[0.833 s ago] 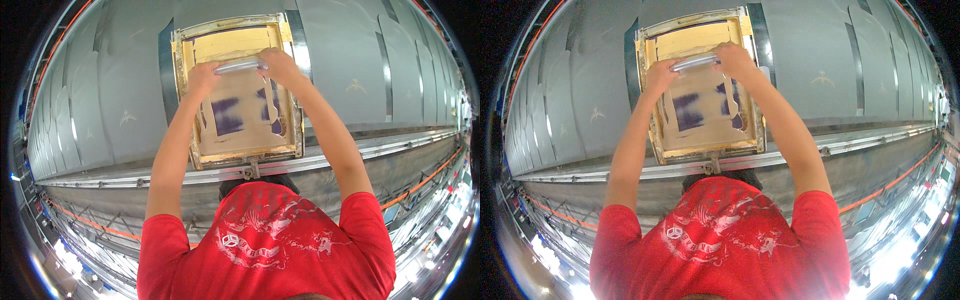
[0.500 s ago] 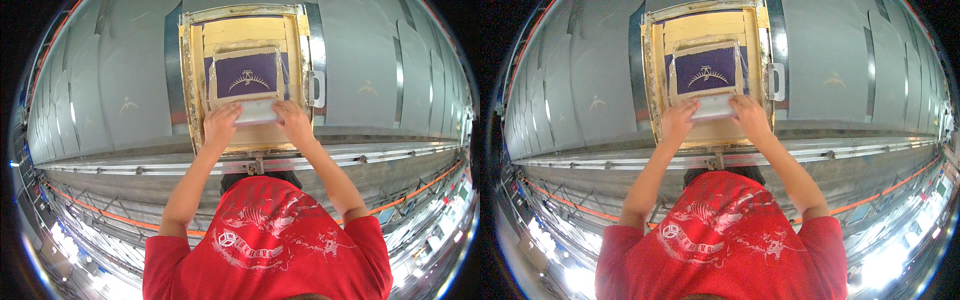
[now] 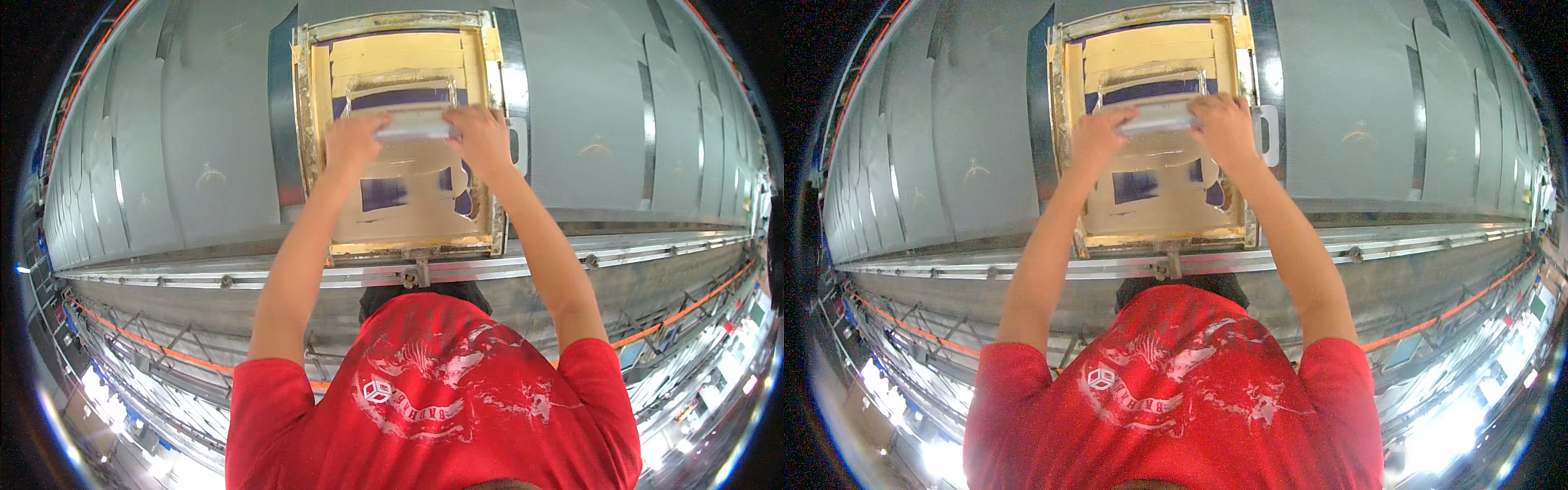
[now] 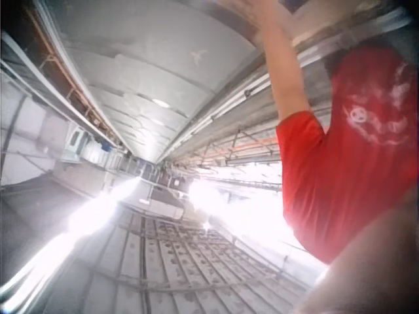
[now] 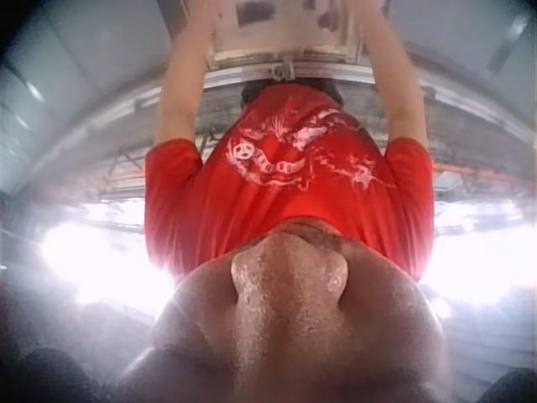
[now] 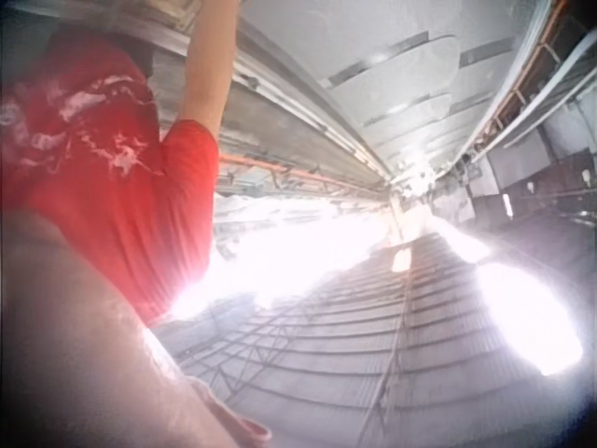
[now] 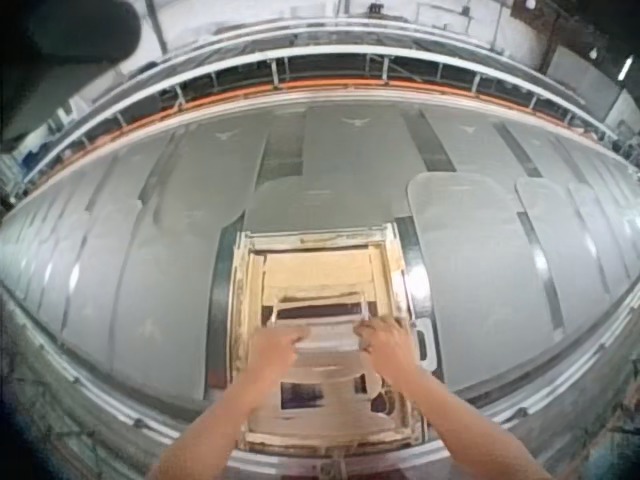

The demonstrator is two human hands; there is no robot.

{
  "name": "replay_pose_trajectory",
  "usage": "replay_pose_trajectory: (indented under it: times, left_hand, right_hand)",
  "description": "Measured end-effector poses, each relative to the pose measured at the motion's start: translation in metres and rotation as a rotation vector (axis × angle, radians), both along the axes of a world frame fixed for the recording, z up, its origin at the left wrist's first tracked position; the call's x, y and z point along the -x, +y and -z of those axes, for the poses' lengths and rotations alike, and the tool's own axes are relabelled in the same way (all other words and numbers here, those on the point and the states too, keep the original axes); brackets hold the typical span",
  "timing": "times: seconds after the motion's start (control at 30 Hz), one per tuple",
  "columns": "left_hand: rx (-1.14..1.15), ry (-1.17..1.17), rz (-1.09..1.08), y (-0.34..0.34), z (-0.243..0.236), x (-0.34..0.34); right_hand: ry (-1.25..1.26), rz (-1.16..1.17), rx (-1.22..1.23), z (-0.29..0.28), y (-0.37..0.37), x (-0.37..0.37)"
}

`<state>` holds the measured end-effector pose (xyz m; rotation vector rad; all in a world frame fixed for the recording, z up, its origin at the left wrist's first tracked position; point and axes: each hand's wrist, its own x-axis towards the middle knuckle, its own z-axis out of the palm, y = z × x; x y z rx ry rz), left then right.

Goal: The person uses a squeegee to spread ink across a screen-printing frame and pulls it down to transfer the design onto fabric laid on a conveyor. The person repeats the squeegee strokes multiple times to ensure even ink coverage.

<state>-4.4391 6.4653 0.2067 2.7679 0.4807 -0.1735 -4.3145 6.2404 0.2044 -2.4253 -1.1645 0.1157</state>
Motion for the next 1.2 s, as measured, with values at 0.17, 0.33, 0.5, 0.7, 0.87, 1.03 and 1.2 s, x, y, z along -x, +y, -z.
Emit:
replay_pose_trajectory:
  times: [0.17, 0.33, 0.5, 0.7, 0.87, 1.03, 1.2]
  left_hand:
    - [0.004, -0.113, 0.100, -0.047, 0.009, 0.092]
    - [0.072, -0.215, 0.192, -0.049, 0.007, 0.109]
    - [0.009, -0.143, 0.061, 0.010, 0.007, 0.009]
    - [0.036, -0.110, -0.033, 0.031, -0.006, -0.049]
    - [0.038, -0.043, 0.029, -0.008, 0.006, 0.014]
    - [0.096, -0.223, 0.151, -0.053, 0.024, 0.102]
    - [0.121, -0.272, 0.126, -0.070, 0.000, 0.122]
  right_hand:
    - [0.069, -0.036, 0.033, -0.004, -0.047, 0.081]
    - [-0.009, -0.067, 0.051, -0.015, -0.052, 0.086]
    - [-0.107, -0.034, -0.010, -0.014, 0.000, -0.003]
    - [-0.016, 0.010, 0.002, -0.002, 0.034, -0.055]
    - [0.029, 0.008, -0.043, 0.013, -0.014, 0.015]
    - [0.118, -0.036, -0.032, 0.002, -0.064, 0.091]
    - [0.381, 0.162, -0.349, 0.000, -0.093, 0.044]
